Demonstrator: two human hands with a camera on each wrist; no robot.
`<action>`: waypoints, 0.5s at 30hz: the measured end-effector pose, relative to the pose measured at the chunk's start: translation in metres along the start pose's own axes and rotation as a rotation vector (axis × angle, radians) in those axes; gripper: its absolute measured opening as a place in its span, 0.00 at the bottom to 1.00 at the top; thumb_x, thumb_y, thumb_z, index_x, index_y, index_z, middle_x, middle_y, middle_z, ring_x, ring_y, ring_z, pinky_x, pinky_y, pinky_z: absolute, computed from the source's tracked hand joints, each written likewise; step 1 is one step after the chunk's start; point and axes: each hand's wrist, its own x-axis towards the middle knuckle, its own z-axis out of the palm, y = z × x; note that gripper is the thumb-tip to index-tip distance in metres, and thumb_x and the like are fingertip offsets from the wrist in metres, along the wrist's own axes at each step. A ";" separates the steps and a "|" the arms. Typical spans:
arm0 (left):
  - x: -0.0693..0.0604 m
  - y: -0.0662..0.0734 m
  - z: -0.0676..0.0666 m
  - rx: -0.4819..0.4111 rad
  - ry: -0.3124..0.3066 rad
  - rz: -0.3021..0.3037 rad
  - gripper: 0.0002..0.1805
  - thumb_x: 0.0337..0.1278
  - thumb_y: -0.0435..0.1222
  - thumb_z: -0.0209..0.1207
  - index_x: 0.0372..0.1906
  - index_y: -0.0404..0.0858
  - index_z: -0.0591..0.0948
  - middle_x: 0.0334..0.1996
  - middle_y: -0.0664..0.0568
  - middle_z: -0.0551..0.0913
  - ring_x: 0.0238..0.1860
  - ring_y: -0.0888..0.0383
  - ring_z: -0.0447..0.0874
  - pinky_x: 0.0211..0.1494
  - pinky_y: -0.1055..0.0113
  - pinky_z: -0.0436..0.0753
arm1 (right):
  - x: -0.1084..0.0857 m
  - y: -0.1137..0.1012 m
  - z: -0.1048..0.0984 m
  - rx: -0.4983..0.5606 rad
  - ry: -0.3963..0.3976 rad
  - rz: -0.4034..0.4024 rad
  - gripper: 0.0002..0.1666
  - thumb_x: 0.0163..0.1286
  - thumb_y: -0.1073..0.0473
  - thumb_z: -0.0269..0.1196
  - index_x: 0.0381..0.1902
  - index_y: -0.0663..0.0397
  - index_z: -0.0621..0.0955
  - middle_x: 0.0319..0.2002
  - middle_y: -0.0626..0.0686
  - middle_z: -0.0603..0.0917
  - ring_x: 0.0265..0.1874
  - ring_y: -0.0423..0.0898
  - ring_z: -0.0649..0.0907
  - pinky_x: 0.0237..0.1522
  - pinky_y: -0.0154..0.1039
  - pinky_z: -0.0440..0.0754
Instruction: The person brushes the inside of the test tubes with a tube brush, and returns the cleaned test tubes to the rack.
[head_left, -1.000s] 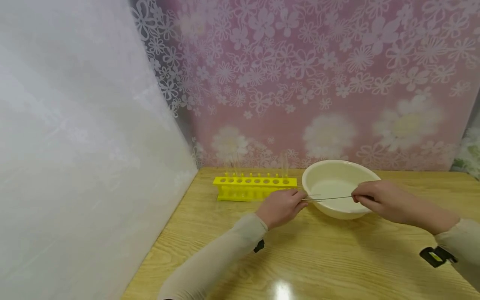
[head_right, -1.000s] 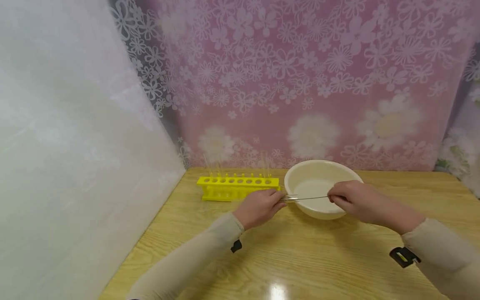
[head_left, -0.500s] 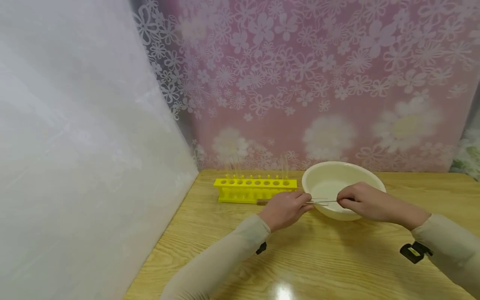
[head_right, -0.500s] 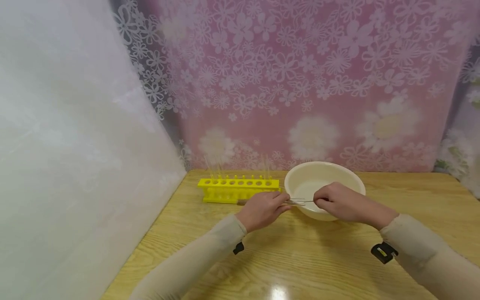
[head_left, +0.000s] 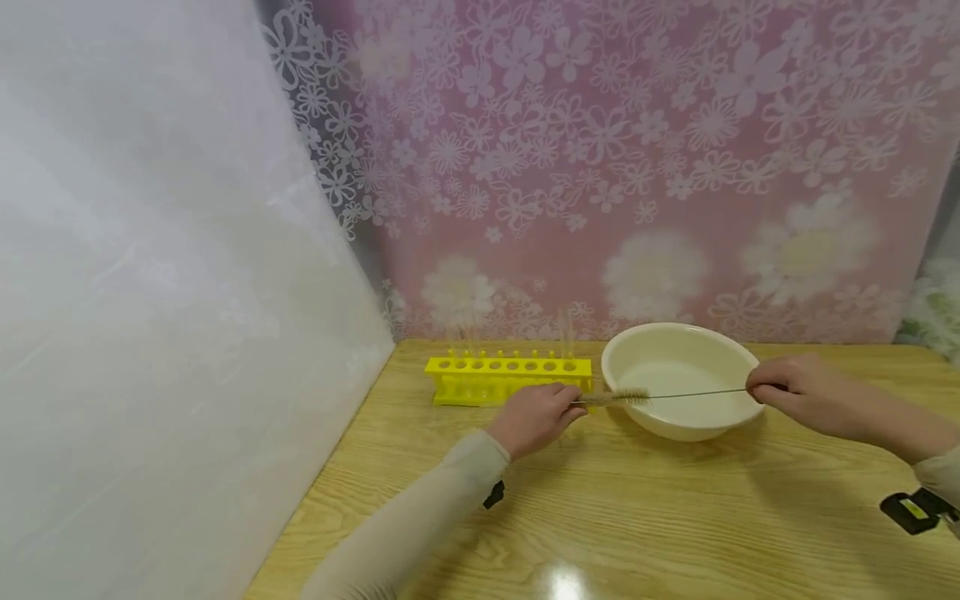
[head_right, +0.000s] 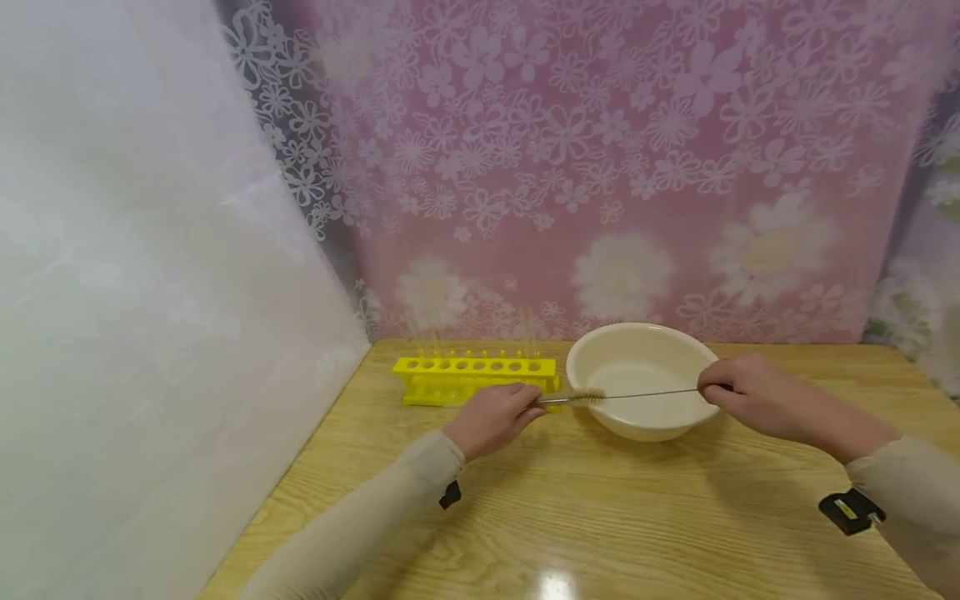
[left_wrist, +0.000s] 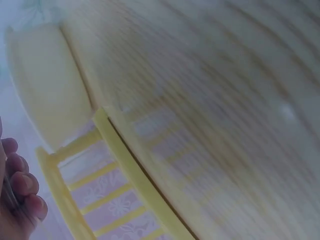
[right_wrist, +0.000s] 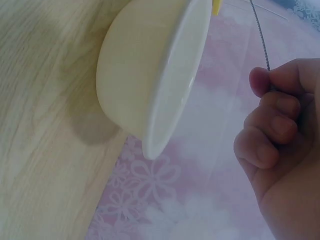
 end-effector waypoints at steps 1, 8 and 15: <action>-0.002 0.000 -0.001 -0.004 0.010 0.014 0.14 0.77 0.51 0.49 0.49 0.48 0.78 0.36 0.62 0.82 0.27 0.71 0.75 0.31 0.79 0.73 | -0.001 0.002 0.000 -0.016 0.000 0.009 0.11 0.71 0.70 0.60 0.41 0.51 0.86 0.36 0.40 0.85 0.32 0.24 0.76 0.28 0.32 0.75; 0.002 0.004 -0.009 -0.012 0.062 0.038 0.11 0.77 0.48 0.50 0.48 0.47 0.78 0.36 0.61 0.82 0.28 0.71 0.75 0.31 0.79 0.73 | 0.001 0.000 -0.002 -0.098 0.050 -0.011 0.11 0.69 0.71 0.62 0.43 0.53 0.87 0.37 0.39 0.86 0.36 0.27 0.80 0.31 0.34 0.80; 0.005 0.010 -0.008 0.017 0.060 0.042 0.14 0.76 0.49 0.51 0.52 0.47 0.80 0.36 0.60 0.82 0.26 0.71 0.72 0.30 0.79 0.71 | 0.012 -0.016 0.001 -0.074 0.035 -0.022 0.12 0.70 0.69 0.62 0.43 0.47 0.86 0.38 0.35 0.83 0.37 0.29 0.81 0.33 0.34 0.80</action>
